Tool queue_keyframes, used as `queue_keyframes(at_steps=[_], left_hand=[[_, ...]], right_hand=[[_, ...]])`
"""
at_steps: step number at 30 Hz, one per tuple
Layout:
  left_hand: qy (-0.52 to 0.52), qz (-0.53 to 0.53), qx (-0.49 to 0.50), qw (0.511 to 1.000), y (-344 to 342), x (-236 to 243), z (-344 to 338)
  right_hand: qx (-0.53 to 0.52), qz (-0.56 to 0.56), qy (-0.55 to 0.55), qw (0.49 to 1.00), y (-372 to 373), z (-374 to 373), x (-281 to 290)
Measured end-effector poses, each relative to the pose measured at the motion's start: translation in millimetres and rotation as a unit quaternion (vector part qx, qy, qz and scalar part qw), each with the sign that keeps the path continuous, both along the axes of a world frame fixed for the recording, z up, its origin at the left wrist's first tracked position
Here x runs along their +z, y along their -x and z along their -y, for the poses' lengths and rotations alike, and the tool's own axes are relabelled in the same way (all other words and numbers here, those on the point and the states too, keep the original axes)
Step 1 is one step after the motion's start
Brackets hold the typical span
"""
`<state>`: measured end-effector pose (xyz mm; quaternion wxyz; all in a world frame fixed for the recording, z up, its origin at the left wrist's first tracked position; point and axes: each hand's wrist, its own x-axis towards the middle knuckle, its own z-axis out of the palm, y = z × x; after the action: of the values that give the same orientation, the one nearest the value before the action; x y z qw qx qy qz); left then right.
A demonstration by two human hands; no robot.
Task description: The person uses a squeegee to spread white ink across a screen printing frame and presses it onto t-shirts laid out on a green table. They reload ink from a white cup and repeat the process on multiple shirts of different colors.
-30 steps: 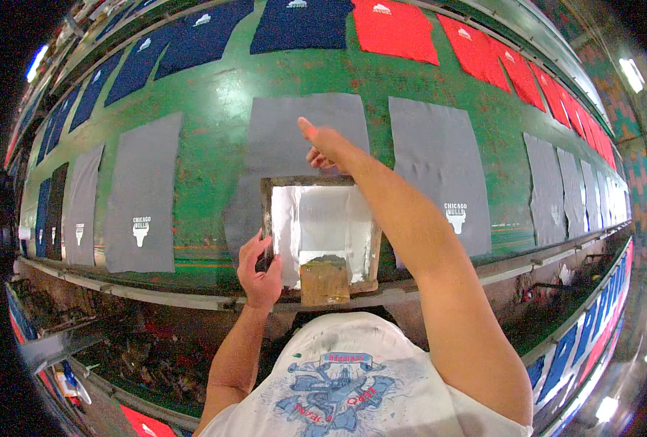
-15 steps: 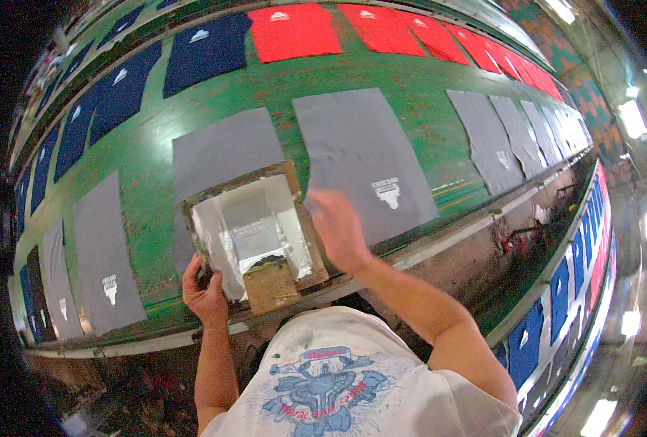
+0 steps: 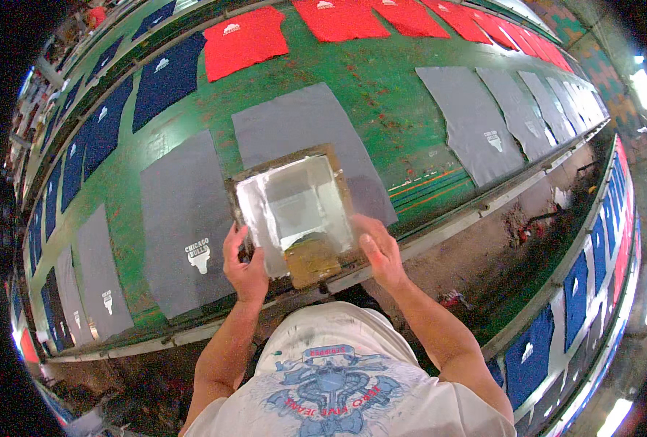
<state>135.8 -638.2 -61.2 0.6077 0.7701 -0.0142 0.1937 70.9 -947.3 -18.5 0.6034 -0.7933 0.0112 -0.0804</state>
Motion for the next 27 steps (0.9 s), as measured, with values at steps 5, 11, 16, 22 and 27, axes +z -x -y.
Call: queue_keyframes(at_steps=[5, 11, 16, 22, 27], left_hand=[[-0.021, -0.011, -0.001, 1.000, 0, -17, 59], [0.019, -0.046, 0.011, 0.999, 6, -29, 87], [0.078, -0.095, 0.013, 0.992, 4, -32, 88], [0.099, -0.101, 0.003, 0.990, 1, -34, 88], [0.126, -0.106, -0.001, 0.986, 0, -38, 90]], right_hand=[[0.003, -0.005, -0.021, 1.000, -1, 60, -9], [0.049, -0.031, -0.087, 0.994, -5, 93, -11], [0.054, -0.044, -0.030, 0.997, -6, 103, -13], [0.058, -0.057, -0.052, 0.995, -10, 105, -12], [0.058, 0.083, 0.243, 0.965, -3, 85, 3]])
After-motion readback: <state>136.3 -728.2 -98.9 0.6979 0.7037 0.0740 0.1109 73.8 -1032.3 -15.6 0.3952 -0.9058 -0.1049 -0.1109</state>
